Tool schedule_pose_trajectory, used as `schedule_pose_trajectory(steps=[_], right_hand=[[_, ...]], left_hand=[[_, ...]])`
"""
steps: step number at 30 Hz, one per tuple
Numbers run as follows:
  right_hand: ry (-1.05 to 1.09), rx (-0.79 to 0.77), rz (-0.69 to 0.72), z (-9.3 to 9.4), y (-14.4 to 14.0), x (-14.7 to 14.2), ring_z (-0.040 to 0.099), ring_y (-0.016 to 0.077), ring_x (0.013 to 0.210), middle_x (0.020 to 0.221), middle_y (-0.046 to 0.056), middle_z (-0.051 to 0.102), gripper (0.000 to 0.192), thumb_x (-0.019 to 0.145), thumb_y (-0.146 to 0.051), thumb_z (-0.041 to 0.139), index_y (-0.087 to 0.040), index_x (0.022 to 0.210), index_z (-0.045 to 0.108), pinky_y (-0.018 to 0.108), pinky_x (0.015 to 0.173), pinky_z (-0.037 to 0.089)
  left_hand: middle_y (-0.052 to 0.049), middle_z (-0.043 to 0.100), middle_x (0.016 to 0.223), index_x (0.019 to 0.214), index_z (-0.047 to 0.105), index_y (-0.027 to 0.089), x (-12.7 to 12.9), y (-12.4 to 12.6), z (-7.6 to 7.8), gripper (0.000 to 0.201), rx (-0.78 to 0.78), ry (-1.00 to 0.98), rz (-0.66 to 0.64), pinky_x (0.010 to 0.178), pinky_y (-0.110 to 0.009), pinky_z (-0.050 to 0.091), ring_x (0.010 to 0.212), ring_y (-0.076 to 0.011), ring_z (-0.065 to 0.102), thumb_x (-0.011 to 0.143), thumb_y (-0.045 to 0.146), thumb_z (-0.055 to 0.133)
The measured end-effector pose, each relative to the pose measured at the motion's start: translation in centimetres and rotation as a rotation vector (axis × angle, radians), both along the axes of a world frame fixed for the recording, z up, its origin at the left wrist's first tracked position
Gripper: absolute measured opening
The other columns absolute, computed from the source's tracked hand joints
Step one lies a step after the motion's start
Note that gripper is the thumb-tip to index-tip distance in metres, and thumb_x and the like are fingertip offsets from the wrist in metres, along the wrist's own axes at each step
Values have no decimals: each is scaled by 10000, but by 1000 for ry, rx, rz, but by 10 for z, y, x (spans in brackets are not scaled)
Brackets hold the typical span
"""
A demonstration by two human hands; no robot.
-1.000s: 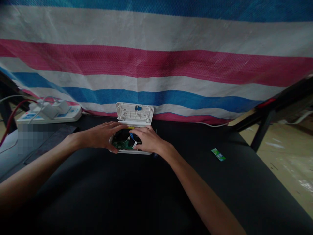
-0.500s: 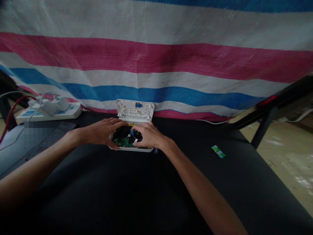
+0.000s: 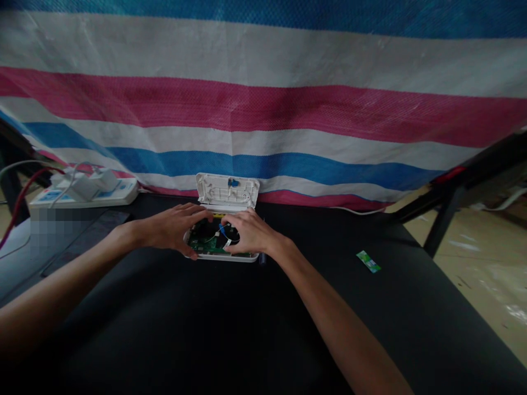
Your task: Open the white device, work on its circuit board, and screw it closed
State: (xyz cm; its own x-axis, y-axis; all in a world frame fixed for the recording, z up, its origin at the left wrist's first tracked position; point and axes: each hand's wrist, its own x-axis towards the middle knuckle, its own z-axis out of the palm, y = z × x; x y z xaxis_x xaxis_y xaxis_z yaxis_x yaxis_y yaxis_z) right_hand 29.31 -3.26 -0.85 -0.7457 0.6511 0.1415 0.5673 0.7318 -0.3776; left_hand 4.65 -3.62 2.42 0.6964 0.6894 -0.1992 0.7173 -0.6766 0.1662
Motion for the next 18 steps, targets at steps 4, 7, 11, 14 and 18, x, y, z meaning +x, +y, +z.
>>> schedule_pose_trajectory(steps=[4, 7, 11, 14, 18], right_hand=[[-16, -43, -17, 5, -1, 0, 612, 289, 1118, 1187, 94, 677, 595, 692, -356, 813, -205, 1223, 591, 453, 995, 425], [-44, -91, -3, 11, -2, 1, 595, 297, 1163, 1243, 104, 660, 642, 686, -321, 821, -205, 1269, 577, 459, 1021, 417], [-55, -136, 16, 12, -3, 3, 556, 294, 1228, 1312, 107, 626, 657, 667, -256, 829, -205, 1276, 587, 449, 1060, 400], [-71, -153, -5, 11, -3, 3, 540, 295, 1248, 1332, 100, 615, 669, 672, -265, 828, -221, 1293, 582, 453, 1074, 392], [-70, -153, -7, 11, -2, 2, 560, 292, 1217, 1290, 99, 641, 605, 688, -260, 811, -217, 1257, 610, 454, 1053, 409]], left_hand=[[-137, 478, 1449, 1384, 439, 231, -2, 1, -4, 939, 18, -4, 10, 1079, -436, 357, 1336, -371, 446, 608, 620, 797], [-149, 454, 1473, 1413, 410, 223, -3, 2, -7, 1005, 12, -5, 26, 1081, -433, 356, 1361, -375, 420, 586, 641, 799], [-149, 433, 1495, 1432, 395, 229, -4, 3, -9, 1020, 1, -10, 25, 1092, -452, 343, 1377, -380, 399, 593, 655, 787], [-155, 414, 1510, 1441, 386, 221, -3, 4, -9, 1035, -2, -3, 25, 1100, -456, 335, 1391, -383, 378, 591, 648, 793], [-153, 410, 1511, 1444, 383, 220, -3, 3, -8, 1035, -7, 3, 29, 1104, -453, 334, 1394, -385, 373, 595, 642, 798]])
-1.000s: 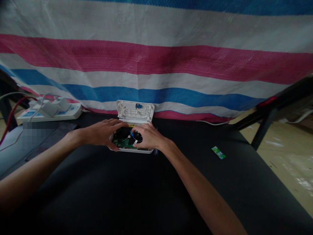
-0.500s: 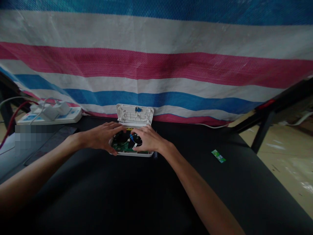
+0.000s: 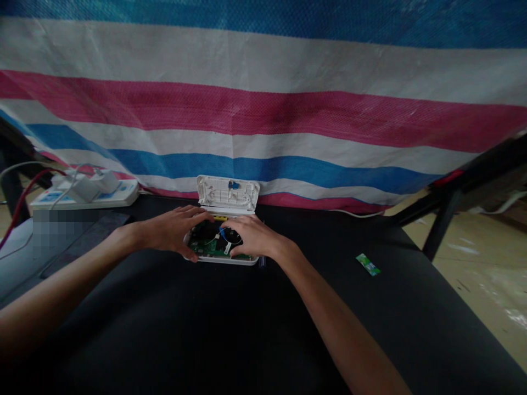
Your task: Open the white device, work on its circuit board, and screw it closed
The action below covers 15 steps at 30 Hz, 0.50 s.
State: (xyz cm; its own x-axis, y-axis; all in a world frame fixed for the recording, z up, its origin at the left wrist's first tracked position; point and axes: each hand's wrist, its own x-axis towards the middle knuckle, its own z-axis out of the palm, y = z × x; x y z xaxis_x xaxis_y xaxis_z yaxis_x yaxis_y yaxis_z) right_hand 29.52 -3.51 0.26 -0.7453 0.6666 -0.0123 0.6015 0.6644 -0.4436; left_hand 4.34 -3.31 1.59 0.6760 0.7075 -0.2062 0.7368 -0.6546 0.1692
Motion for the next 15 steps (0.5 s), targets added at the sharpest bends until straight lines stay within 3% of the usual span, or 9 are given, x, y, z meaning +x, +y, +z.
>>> schedule_pose_trajectory(steps=[15], right_hand=[[92, 61, -13, 0, 3, 1, 589, 229, 914, 964, 47, 643, 427, 620, -263, 768, -209, 983, 551, 371, 865, 443]], left_hand=[[-147, 468, 1454, 1408, 415, 232, 1, -1, 3, 985, 13, -33, -19, 1087, -459, 354, 1334, -373, 449, 589, 623, 799]])
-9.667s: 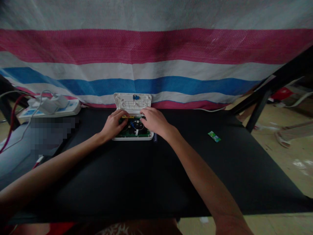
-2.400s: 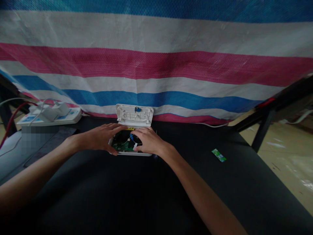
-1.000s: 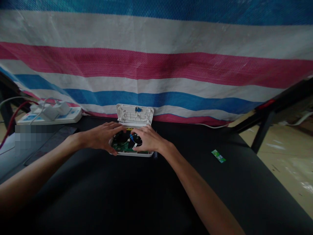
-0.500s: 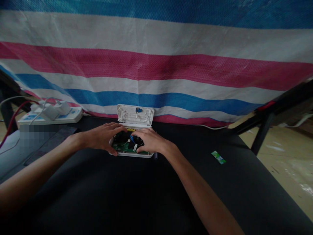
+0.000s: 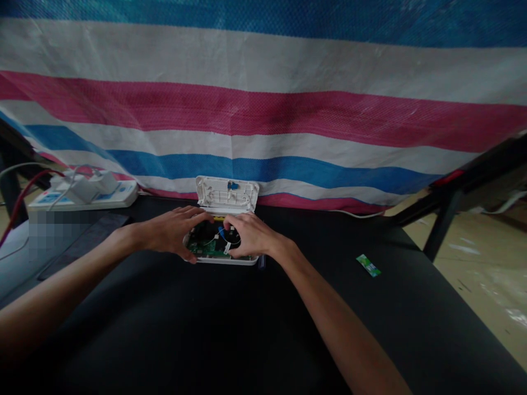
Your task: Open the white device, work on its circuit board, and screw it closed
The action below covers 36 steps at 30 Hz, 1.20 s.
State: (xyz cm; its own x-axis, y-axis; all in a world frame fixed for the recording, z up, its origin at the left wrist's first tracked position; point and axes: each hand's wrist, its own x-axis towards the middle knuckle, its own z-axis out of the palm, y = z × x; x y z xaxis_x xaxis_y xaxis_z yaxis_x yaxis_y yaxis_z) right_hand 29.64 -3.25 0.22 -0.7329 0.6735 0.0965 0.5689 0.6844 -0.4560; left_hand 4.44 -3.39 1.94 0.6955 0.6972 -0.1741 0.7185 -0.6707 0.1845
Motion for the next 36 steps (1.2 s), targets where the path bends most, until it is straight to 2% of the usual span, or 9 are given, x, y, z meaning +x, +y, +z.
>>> schedule_pose_trajectory(steps=[8, 12, 15, 23, 29, 32, 36], right_hand=[[40, -125, 11, 4, 2, 5, 583, 214, 901, 1015, 42, 640, 445, 653, -302, 773, -215, 1004, 514, 340, 826, 452], [42, -134, 3, 3, 1, 3, 577, 219, 905, 997, 40, 629, 432, 643, -290, 778, -217, 968, 503, 343, 825, 446], [61, -138, -13, 4, 0, 3, 572, 225, 924, 1011, 43, 622, 435, 636, -282, 786, -218, 947, 489, 350, 834, 443], [125, -133, -46, 6, -3, 7, 573, 252, 1013, 1090, 57, 625, 443, 623, -249, 797, -228, 905, 456, 394, 916, 432], [190, -111, -43, 2, -4, 9, 567, 265, 1111, 1171, 67, 621, 426, 628, -229, 792, -239, 882, 451, 425, 984, 416], [226, -81, -45, 0, -5, 10, 558, 269, 1155, 1210, 73, 616, 412, 633, -232, 792, -237, 898, 477, 431, 1000, 414], [202, -24, -50, 5, -6, 12, 538, 276, 1212, 1258, 89, 608, 465, 666, -266, 811, -233, 1043, 541, 460, 1055, 384]], left_hand=[[-166, 410, 1511, 1474, 334, 239, 2, -3, 5, 1078, -14, 56, 58, 1100, -484, 329, 1374, -391, 400, 580, 637, 788], [-181, 405, 1512, 1483, 321, 211, 1, -3, 6, 1102, -22, 38, 49, 1102, -473, 328, 1373, -382, 400, 579, 634, 790], [-173, 414, 1505, 1480, 324, 233, 0, -3, 6, 1103, -28, 16, 48, 1093, -476, 337, 1368, -382, 405, 569, 635, 799], [-174, 370, 1539, 1535, 230, 234, -2, -3, 8, 1163, -82, 23, 75, 1131, -494, 287, 1408, -385, 352, 596, 637, 785], [-140, 411, 1516, 1509, 291, 241, -1, -3, 11, 983, -51, -65, 59, 1120, -456, 330, 1376, -356, 415, 704, 600, 725], [-140, 437, 1490, 1481, 331, 232, 1, -3, 14, 949, 5, -107, 63, 1108, -443, 358, 1356, -355, 441, 691, 540, 756], [-138, 526, 1397, 1402, 408, 217, 3, -5, 23, 857, 97, -196, 57, 1056, -408, 419, 1262, -335, 535, 669, 456, 785]])
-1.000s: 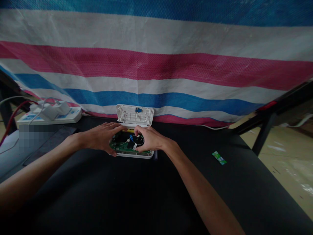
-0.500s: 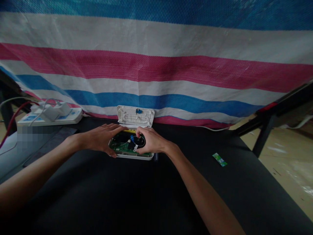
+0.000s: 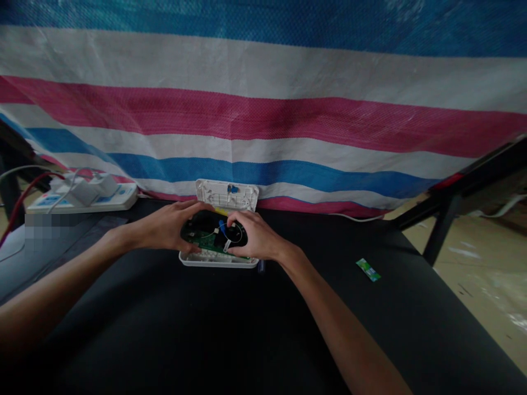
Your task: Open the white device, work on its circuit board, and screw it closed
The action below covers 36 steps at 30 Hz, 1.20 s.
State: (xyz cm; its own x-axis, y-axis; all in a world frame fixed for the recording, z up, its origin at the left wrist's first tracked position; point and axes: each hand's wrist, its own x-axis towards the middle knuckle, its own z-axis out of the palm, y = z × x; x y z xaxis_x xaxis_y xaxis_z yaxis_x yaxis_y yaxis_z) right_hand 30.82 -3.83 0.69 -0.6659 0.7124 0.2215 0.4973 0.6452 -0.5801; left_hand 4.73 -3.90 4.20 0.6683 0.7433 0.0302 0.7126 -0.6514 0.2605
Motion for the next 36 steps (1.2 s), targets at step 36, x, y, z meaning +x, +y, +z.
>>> schedule_pose_trajectory(steps=[36], right_hand=[[86, -113, 94, 0, 2, 18, 144, 333, 1508, 1656, 107, 78, 1259, 676, -254, 829, -287, 1578, -49, 545, 1224, 169]], left_hand=[[-81, 709, 959, 1026, 647, 164, -7, 11, -5, 301, -203, -420, 269, 864, -395, 520, 907, -240, 670, 882, 394, 516]])
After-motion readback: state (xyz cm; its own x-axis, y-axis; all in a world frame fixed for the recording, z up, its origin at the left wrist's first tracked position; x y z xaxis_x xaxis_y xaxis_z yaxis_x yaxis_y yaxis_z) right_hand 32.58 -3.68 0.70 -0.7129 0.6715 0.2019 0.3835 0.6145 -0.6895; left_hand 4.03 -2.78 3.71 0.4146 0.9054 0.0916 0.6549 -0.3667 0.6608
